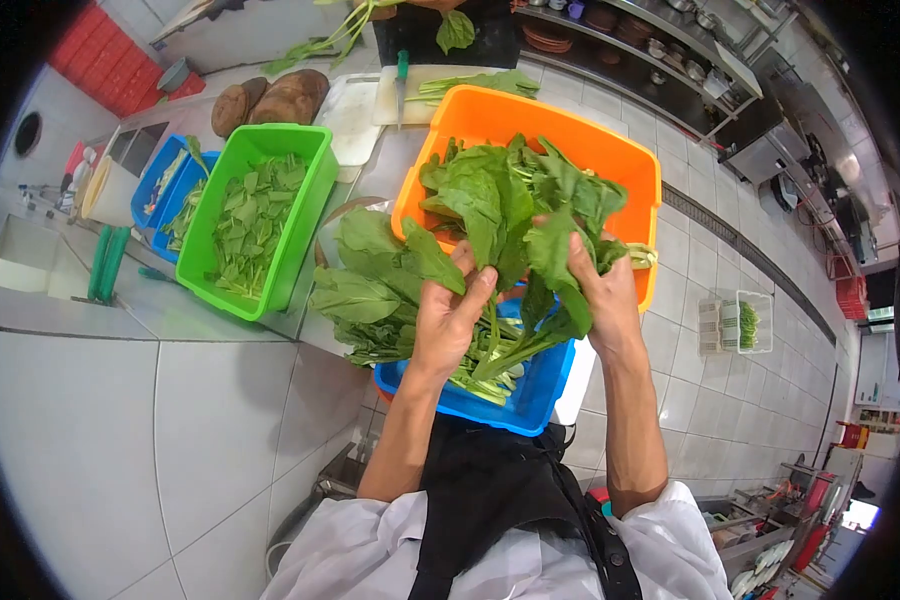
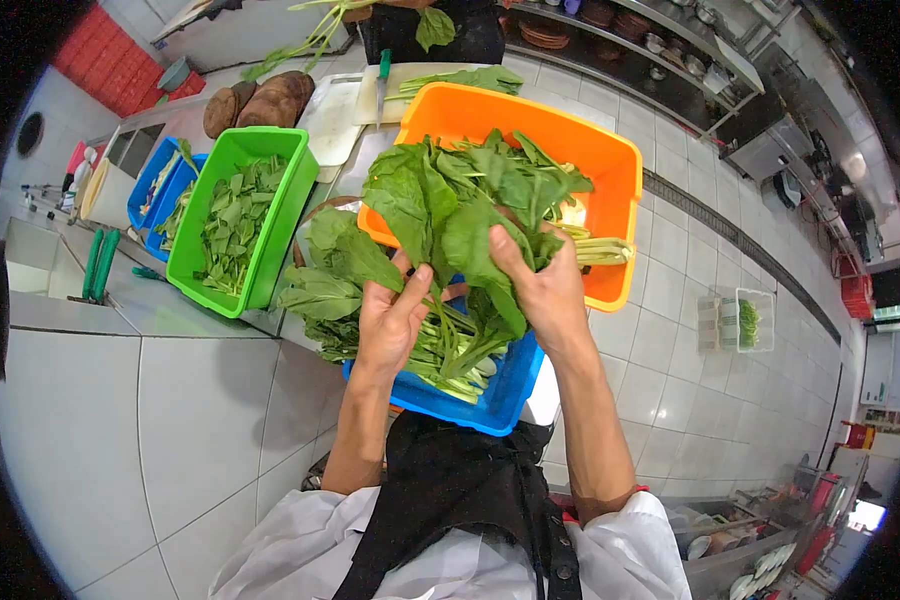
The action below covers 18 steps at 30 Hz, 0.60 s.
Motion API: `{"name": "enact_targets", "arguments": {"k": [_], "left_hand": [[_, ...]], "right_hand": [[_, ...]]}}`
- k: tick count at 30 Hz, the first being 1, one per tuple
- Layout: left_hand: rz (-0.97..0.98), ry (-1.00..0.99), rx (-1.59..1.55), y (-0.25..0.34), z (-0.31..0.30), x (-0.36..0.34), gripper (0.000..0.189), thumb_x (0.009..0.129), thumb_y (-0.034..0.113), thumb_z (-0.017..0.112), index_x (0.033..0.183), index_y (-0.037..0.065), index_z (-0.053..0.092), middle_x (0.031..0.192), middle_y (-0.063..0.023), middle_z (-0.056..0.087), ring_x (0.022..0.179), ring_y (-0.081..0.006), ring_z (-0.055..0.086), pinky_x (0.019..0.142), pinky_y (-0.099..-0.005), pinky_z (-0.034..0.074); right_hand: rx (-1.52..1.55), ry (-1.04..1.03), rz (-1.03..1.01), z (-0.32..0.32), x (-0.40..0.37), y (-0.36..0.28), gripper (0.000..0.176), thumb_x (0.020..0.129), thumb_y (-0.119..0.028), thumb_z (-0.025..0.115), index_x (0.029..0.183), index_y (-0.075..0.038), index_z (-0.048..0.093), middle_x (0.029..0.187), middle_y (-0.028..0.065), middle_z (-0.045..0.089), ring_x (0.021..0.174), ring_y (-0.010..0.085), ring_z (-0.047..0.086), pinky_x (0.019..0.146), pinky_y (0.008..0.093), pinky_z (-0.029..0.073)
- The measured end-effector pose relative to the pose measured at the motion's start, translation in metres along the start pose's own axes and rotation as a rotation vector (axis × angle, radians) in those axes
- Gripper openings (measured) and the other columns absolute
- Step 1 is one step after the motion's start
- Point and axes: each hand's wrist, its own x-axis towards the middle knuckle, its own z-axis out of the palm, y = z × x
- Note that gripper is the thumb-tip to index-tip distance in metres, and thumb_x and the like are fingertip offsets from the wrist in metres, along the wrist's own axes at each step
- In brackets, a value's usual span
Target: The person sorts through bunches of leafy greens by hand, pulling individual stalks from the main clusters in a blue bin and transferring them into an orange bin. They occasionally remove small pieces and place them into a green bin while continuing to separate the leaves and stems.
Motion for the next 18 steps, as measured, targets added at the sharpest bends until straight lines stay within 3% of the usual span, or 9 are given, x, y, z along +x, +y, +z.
{"name": "enact_targets", "arguments": {"k": [2,4,6,8,12,14,18], "left_hand": [[0.053,-0.078,0.324,-0.009,-0.012,0.001,0.023,0.096,0.008,0.055,0.115,-0.005,0.055,0.104,-0.0049,0.063,0.096,-0.0092,0.058,0.074,-0.0237,0.048],[0.132,-0.053,0.336,-0.009,-0.008,0.0,0.019,0.095,0.006,0.057,0.11,-0.004,0.057,0.099,-0.0036,0.062,0.09,-0.0078,0.056,0.073,-0.023,0.047],[0.213,-0.029,0.349,-0.007,-0.006,0.0,0.014,0.094,0.005,0.058,0.105,-0.004,0.059,0.094,-0.0023,0.061,0.084,-0.0064,0.054,0.071,-0.0222,0.046],[0.118,0.114,0.358,-0.004,-0.007,0.0,0.011,0.09,0.001,0.063,0.099,-0.002,0.058,0.089,-0.0009,0.059,0.079,-0.0068,0.054,0.069,-0.0215,0.046],[0.104,0.117,0.126,0.0,0.006,0.005,0.017,0.086,0.0,0.068,0.099,-0.001,0.057,0.087,-0.0014,0.058,0.076,-0.0082,0.055,0.07,-0.021,0.046],[0.274,0.092,0.234,0.001,0.01,0.005,0.017,0.086,0.002,0.069,0.097,-0.002,0.057,0.085,-0.0034,0.061,0.079,-0.0099,0.058,0.072,-0.021,0.047],[0.239,0.039,0.39,-0.005,-0.009,0.009,0.018,0.086,0.003,0.068,0.1,-0.001,0.057,0.088,-0.0037,0.059,0.078,-0.0104,0.058,0.071,-0.0231,0.048]], "right_hand": [[-0.042,0.041,-0.036,0.008,-0.002,-0.01,0.039,0.087,-0.023,0.072,0.112,0.004,0.06,0.089,0.0054,0.068,0.079,0.0122,0.062,0.075,0.0268,0.05],[-0.25,-0.123,-0.016,0.012,-0.003,-0.022,0.033,0.085,-0.016,0.073,0.109,0.003,0.063,0.093,0.0048,0.068,0.08,0.0117,0.062,0.075,0.0265,0.05],[-0.231,-0.088,-0.008,0.014,-0.002,-0.021,0.026,0.084,-0.01,0.072,0.106,0.002,0.064,0.095,0.0046,0.068,0.081,0.0114,0.062,0.075,0.0266,0.051],[-0.066,-0.041,0.004,0.013,-0.001,-0.018,0.024,0.085,-0.009,0.071,0.105,0.002,0.063,0.094,0.0044,0.068,0.081,0.0109,0.062,0.075,0.0268,0.051],[-0.111,-0.04,0.007,0.011,0.0,-0.015,0.023,0.086,-0.008,0.07,0.106,0.002,0.063,0.096,0.0048,0.067,0.084,0.0108,0.061,0.076,0.0277,0.051],[-0.14,-0.05,0.002,0.011,0.0,-0.014,0.024,0.086,-0.008,0.07,0.106,0.002,0.063,0.096,0.005,0.067,0.084,0.0113,0.061,0.076,0.0279,0.051],[-0.063,-0.056,0.023,0.01,-0.002,-0.016,0.026,0.085,-0.007,0.071,0.109,0.001,0.062,0.1,0.0052,0.067,0.087,0.0125,0.061,0.078,0.0282,0.051]]}}
